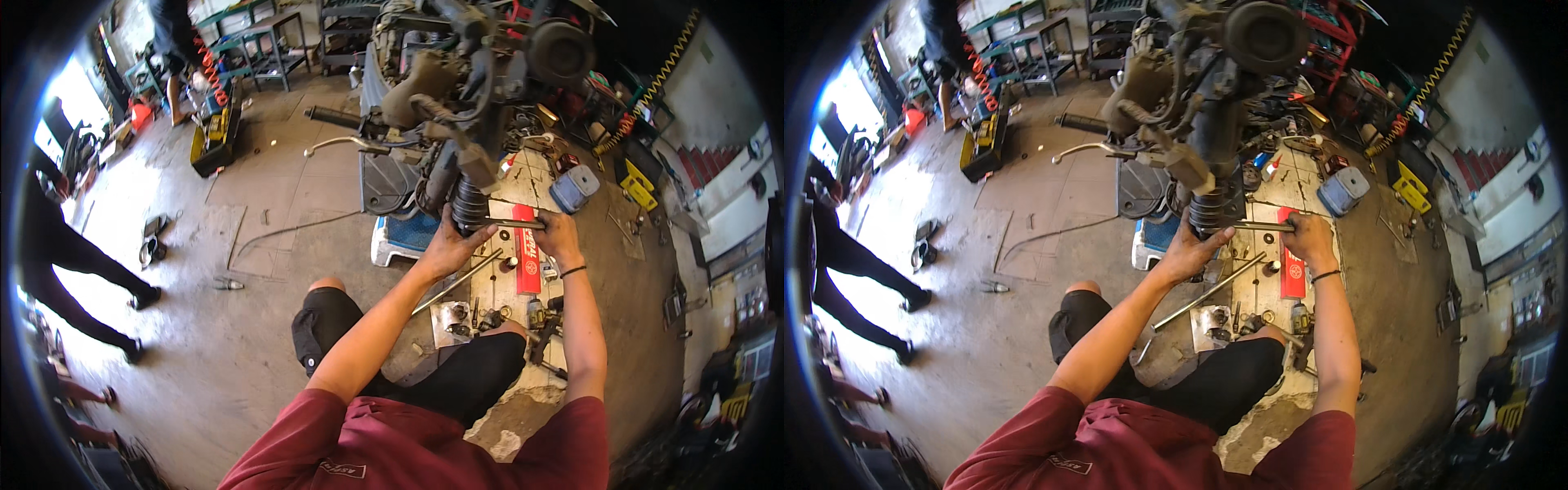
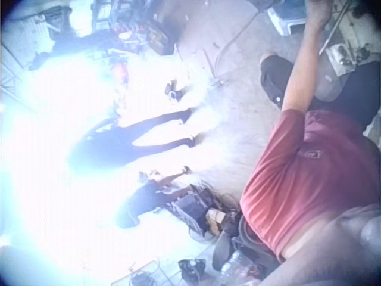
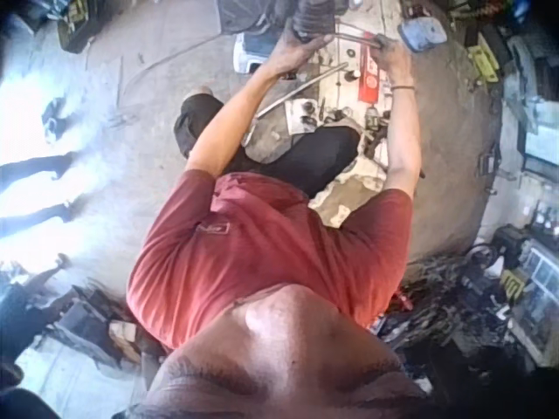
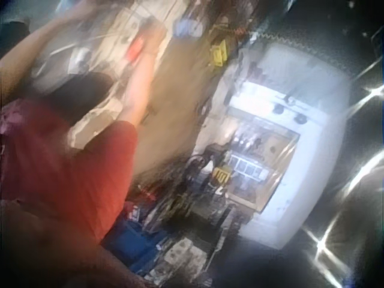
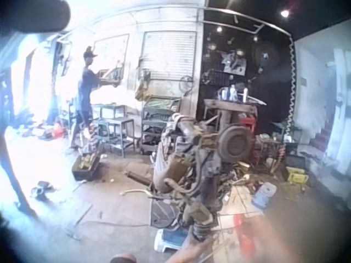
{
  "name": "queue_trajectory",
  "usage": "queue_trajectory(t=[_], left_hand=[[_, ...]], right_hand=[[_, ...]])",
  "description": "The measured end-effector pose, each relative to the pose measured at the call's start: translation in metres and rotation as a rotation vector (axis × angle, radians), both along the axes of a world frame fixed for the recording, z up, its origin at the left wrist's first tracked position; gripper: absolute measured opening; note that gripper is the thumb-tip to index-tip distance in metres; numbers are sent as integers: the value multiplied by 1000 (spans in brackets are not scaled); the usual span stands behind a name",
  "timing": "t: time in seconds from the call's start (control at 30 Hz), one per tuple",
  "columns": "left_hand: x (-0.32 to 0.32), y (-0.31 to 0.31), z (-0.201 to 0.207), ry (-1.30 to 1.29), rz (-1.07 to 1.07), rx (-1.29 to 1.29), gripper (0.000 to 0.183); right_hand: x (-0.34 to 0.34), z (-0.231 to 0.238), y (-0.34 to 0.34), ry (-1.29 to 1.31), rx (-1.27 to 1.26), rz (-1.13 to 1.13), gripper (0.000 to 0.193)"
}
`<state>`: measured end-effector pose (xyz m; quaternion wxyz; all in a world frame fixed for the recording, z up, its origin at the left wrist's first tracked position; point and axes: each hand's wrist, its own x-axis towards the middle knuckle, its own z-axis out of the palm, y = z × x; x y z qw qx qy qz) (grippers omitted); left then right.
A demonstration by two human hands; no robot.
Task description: The person disassembles the front steering and suspension components of a motorcycle using a wrench and a hammer, eventually removing the steering column and internal bearings.
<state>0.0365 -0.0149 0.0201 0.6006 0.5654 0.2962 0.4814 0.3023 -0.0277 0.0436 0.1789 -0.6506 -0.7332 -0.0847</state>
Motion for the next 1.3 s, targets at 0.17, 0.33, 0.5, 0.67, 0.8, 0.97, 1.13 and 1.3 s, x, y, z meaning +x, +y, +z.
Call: queue_trajectory(t=[0.17,0.33,0.5,0.67,0.8,0.97,1.13,1.3], left_hand=[[4,-3,7,122,43,-85,100],[2,2,13,95,-39,68,90],[-1,-12,13,110,11,-84,99],[-11,-10,18,24,-30,-73,128],[-7,-6,7,-58,-44,-5,119],[-6,-4,1,-97,-111,44,104],[-3,-1,1,-188,-196,17,87],[-3,2,-5,-237,-280,7,53]], right_hand=[[1,8,-5,21,16,13,12],[-1,44,-65,-207,52,-188,22],[-9,103,-146,-251,-80,-505,23],[-64,132,-167,-339,-135,-618,21],[-100,132,-167,-314,-192,-660,16],[-137,142,-167,-371,-163,-692,20],[-180,149,-158,-404,-197,-682,16],[-203,148,-157,-459,-189,-723,14]])
